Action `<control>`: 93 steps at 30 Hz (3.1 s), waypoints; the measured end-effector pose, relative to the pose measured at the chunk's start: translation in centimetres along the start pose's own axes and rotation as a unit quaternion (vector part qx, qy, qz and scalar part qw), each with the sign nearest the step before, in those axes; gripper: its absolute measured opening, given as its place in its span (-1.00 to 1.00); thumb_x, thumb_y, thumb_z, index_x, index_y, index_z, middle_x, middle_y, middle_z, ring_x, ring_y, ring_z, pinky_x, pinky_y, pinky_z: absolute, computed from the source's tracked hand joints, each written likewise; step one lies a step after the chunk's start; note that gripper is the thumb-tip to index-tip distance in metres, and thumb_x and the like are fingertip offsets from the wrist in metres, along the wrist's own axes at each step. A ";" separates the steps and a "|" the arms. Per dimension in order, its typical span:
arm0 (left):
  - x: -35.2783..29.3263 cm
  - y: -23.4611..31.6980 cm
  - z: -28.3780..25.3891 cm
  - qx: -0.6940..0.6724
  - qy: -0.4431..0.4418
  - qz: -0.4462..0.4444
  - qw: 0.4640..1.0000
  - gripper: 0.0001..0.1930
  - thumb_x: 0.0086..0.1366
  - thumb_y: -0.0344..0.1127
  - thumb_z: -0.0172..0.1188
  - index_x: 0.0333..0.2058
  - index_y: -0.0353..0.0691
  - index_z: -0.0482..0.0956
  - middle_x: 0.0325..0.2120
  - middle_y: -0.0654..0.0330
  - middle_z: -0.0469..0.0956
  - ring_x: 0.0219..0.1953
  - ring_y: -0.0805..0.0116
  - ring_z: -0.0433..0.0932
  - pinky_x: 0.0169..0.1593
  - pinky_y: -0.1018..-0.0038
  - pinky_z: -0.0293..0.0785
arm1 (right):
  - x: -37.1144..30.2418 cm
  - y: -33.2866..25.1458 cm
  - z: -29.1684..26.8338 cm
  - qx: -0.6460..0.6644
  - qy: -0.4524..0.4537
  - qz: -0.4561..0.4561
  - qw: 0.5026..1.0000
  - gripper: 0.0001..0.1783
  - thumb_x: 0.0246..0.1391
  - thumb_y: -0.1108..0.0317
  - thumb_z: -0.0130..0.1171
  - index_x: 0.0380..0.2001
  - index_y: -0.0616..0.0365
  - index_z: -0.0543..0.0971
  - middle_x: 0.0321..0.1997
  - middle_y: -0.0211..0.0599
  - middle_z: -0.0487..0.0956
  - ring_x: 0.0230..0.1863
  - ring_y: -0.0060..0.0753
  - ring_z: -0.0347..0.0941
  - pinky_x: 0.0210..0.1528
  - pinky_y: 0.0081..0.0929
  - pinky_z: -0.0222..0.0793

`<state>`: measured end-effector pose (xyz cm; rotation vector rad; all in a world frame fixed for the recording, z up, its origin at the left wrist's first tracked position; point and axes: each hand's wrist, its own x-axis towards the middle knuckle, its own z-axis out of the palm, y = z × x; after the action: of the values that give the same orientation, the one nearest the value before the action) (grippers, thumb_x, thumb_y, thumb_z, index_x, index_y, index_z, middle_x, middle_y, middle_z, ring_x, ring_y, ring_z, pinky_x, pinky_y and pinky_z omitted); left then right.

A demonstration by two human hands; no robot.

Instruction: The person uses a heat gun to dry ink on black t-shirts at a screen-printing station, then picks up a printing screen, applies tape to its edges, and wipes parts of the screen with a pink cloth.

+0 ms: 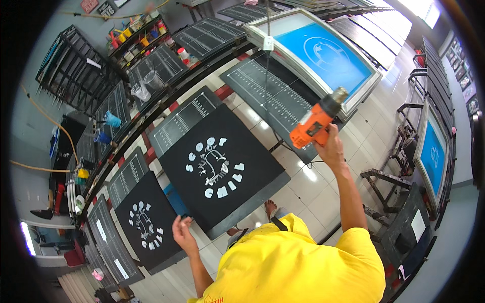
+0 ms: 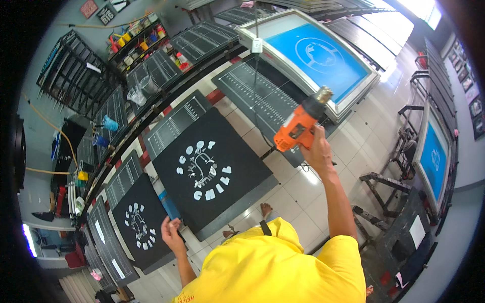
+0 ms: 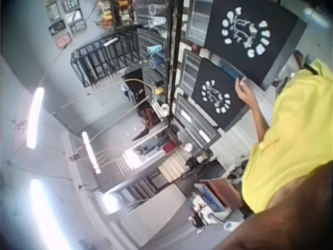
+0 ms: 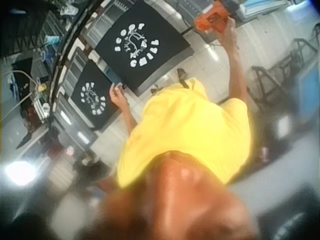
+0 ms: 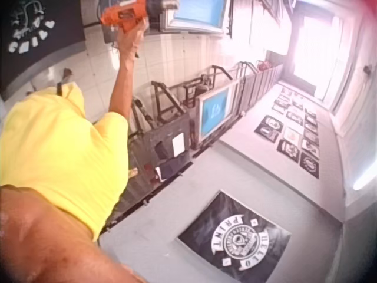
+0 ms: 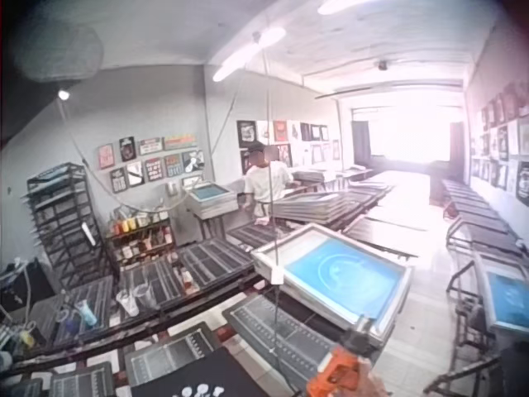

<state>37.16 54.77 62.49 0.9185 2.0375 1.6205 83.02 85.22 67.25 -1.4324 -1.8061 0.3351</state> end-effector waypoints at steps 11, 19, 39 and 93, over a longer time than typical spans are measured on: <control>-2.8 3.0 8.4 -0.020 -0.122 -0.022 0.992 -0.71 0.48 -0.39 -0.02 0.08 -0.40 0.44 -0.25 0.06 0.64 -0.16 0.32 0.63 0.02 0.41 0.54 | 6.2 2.9 8.7 -0.187 0.049 -0.030 0.981 -0.42 -0.09 0.47 0.23 0.09 0.17 0.38 -0.11 -0.14 0.41 -0.04 -0.06 0.42 -0.06 -0.19 0.38; -3.6 4.0 9.0 0.002 -0.122 -0.039 0.992 -0.71 0.47 -0.42 -0.05 0.08 -0.41 0.43 -0.26 0.04 0.64 -0.18 0.29 0.64 -0.02 0.40 0.56 | 10.0 5.2 13.1 -0.261 0.066 -0.038 0.962 -0.47 -0.03 0.43 0.23 0.07 0.14 0.40 -0.12 -0.19 0.41 -0.04 -0.12 0.42 -0.06 -0.21 0.36; -3.5 3.7 12.8 -0.020 -0.152 -0.060 0.986 -0.72 0.45 -0.48 -0.04 0.08 -0.43 0.44 -0.28 0.05 0.65 -0.18 0.32 0.62 0.01 0.42 0.54 | 11.5 6.4 10.3 -0.209 -0.015 -0.018 0.978 -0.32 -0.10 0.36 0.38 0.11 0.14 0.33 -0.09 -0.19 0.44 -0.02 -0.08 0.44 -0.02 -0.16 0.31; 2.1 -0.6 13.0 0.435 -0.152 0.214 0.861 -0.38 0.38 -0.07 0.05 0.31 -0.30 0.28 0.39 -0.06 0.13 0.46 -0.12 -0.05 0.44 -0.14 -0.15 | -38.4 18.2 3.8 -0.133 -0.407 0.311 0.849 -0.68 0.06 0.20 0.24 -0.31 0.30 0.67 -0.27 0.12 0.68 -0.29 0.18 0.61 -0.17 -0.11 0.51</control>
<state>43.96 65.38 58.72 1.8956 2.4258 0.5381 94.96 57.26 37.33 -2.3030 -1.9987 1.2174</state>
